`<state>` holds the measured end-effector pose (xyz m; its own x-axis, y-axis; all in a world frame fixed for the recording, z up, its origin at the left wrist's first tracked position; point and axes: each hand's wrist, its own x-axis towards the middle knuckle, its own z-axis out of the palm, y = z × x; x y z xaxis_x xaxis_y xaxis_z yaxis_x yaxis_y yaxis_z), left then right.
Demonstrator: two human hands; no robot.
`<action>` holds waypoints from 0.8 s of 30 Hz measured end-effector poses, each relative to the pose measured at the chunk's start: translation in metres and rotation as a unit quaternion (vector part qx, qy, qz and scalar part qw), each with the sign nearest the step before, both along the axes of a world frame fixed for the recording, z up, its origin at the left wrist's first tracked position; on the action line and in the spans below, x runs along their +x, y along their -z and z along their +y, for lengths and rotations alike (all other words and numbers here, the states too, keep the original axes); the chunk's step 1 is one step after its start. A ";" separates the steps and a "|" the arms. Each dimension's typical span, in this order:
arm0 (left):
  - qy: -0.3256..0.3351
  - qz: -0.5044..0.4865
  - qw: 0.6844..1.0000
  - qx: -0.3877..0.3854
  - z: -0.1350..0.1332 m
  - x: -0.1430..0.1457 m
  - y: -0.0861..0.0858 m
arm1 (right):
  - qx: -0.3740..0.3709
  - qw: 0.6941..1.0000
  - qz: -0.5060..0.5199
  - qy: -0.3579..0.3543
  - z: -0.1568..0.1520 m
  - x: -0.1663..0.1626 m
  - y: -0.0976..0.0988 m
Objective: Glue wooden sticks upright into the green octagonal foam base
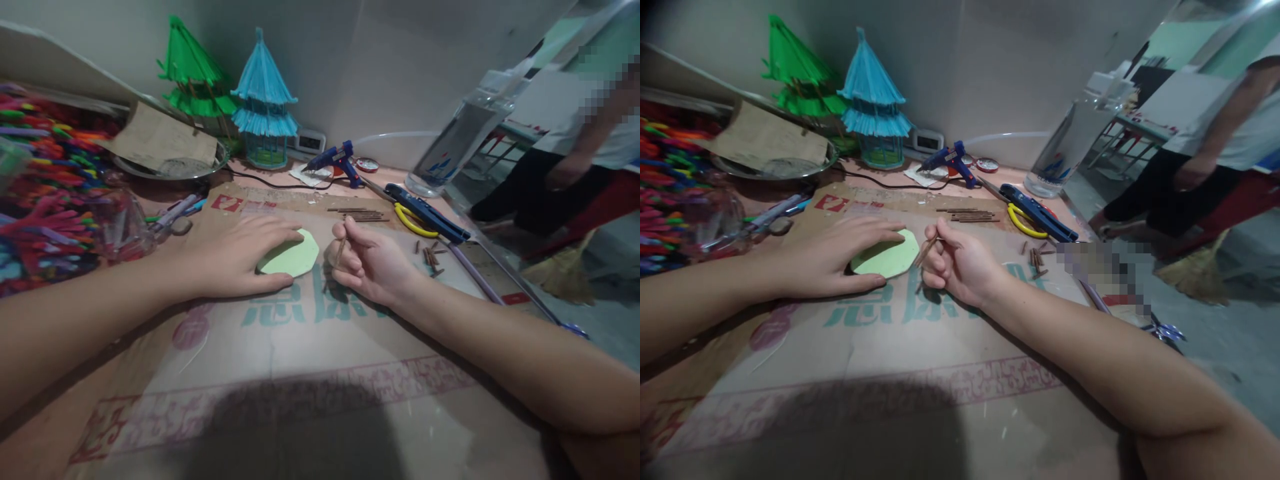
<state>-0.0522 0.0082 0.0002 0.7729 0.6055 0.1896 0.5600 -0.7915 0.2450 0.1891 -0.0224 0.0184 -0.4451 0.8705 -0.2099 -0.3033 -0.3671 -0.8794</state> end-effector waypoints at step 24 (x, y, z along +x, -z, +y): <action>0.062 -0.044 0.995 -0.063 -0.009 0.005 0.002 | 0.521 0.780 -0.348 0.003 -0.016 -0.008 0.006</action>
<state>-0.0471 -0.0003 -0.0014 0.8269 0.5298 0.1883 0.4324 -0.8132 0.3895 0.1816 -0.0384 0.0126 -0.5350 0.7311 0.4233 0.3806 0.6560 -0.6518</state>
